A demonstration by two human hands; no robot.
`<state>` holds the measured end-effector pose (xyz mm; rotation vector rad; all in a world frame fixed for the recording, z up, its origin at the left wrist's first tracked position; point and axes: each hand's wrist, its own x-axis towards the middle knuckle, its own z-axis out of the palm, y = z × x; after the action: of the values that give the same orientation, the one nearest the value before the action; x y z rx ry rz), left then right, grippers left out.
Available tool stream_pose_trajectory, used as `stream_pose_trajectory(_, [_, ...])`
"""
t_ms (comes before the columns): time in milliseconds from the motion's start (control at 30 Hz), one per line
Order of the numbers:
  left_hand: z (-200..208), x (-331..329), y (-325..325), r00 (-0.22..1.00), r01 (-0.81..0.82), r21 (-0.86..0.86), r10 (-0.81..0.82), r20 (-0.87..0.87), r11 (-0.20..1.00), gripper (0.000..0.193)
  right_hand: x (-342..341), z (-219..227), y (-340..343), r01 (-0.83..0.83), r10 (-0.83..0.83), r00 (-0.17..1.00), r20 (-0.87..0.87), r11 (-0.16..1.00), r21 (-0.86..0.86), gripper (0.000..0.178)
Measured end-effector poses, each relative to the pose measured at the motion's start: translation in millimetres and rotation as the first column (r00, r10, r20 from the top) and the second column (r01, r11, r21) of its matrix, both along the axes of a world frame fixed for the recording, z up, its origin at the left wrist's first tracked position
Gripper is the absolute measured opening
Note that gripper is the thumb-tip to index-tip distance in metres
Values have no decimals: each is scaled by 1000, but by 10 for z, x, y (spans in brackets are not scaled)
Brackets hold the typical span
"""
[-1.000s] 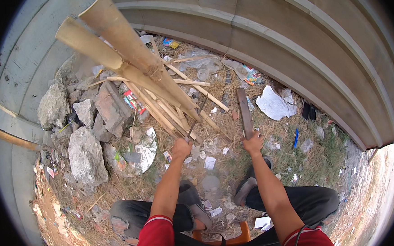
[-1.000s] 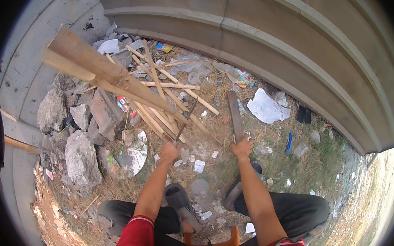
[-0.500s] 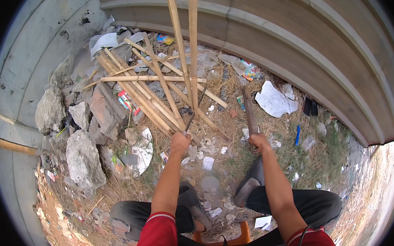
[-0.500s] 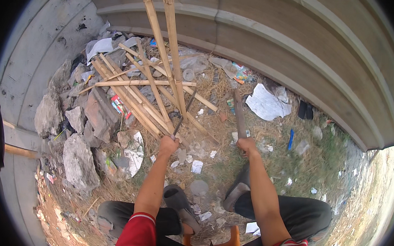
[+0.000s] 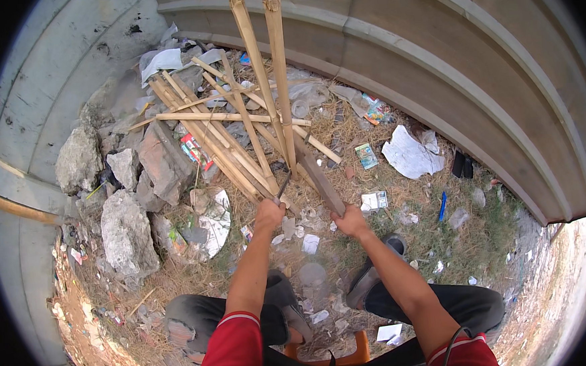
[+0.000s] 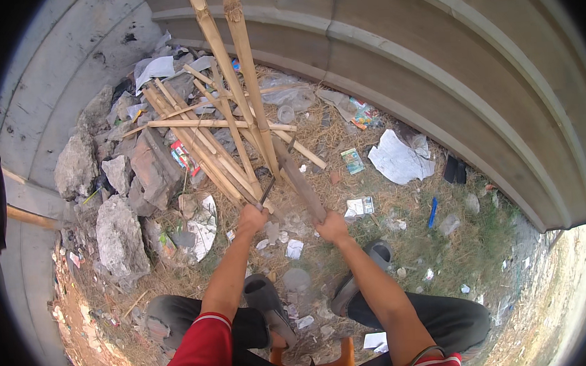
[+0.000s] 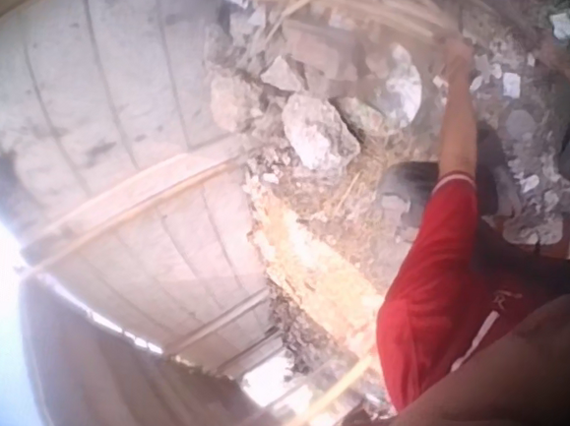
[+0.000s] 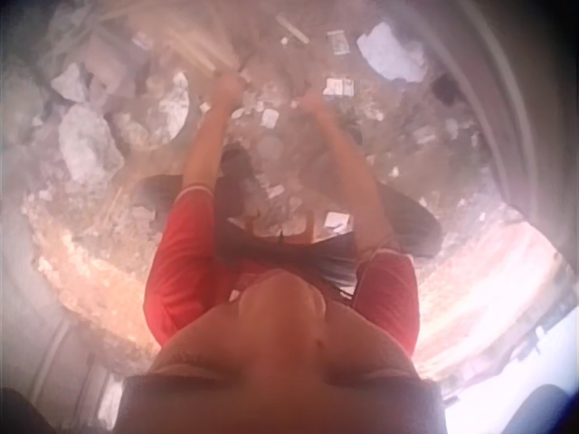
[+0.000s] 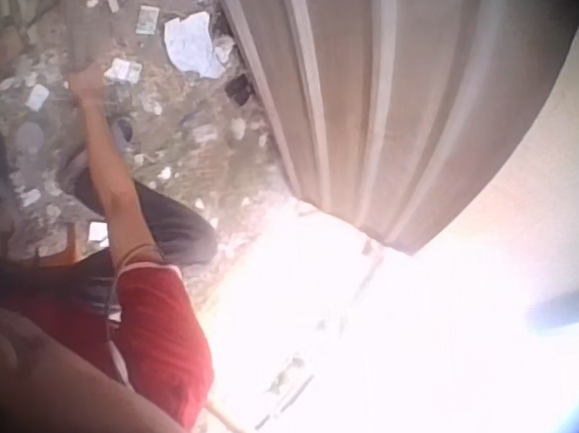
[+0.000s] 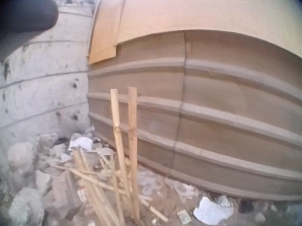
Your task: The person sits on the ground and uses a large knife to split long bamboo poles into thin strips. They repeatedly position the bamboo vertically and strike it with a wooden block to separate the layers. The person also uses a blue utility knife to trim the edges of the bamboo strips.
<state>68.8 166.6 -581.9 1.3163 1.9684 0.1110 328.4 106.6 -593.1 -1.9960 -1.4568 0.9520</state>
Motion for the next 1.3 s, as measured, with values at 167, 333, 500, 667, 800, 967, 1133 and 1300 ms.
stream_pose_trajectory(167, [-463, -112, 17, 999, -3, 13, 3, 32, 1000, 48, 193, -33, 454, -8, 4, 999, -44, 996, -88, 53])
stream_pose_trajectory(333, [-442, -178, -84, 999, -36, -28, 36, 3, 999, 48, -195, 2024, 853, 313, -63, 820, -569, 882, 352, 24])
stream_pose_trajectory(500, [-276, 42, -37, 1000, -20, -24, 20, 20, 1000, 47, -75, 527, 335, 238, -45, 917, -396, 858, 455, 31])
stream_pose_trajectory(667, [-396, -79, 26, 999, -38, 12, 38, 2, 999, 48, 67, 246, 254, -25, 35, 999, 22, 936, -350, 59])
stream_pose_trajectory(800, [-404, -138, -17, 998, -60, -67, 60, -6, 996, 51, -68, 1690, 808, 52, -23, 960, -281, 994, 96, 34])
stream_pose_trajectory(967, [-389, -60, -133, 997, -71, -58, 70, -23, 996, 51, -335, 2529, 1031, 418, 234, 703, -672, 627, 657, 13])
stream_pose_trajectory(1133, [-615, 80, -266, 998, -60, -24, 60, 26, 998, 49, 98, 32, 78, -84, 244, 949, 199, 806, -586, 71])
stream_pose_trajectory(1300, [-603, -108, -204, 989, -98, -131, 111, 96, 987, 50, -83, 388, -48, -86, 114, 993, -3, 727, -681, 59])
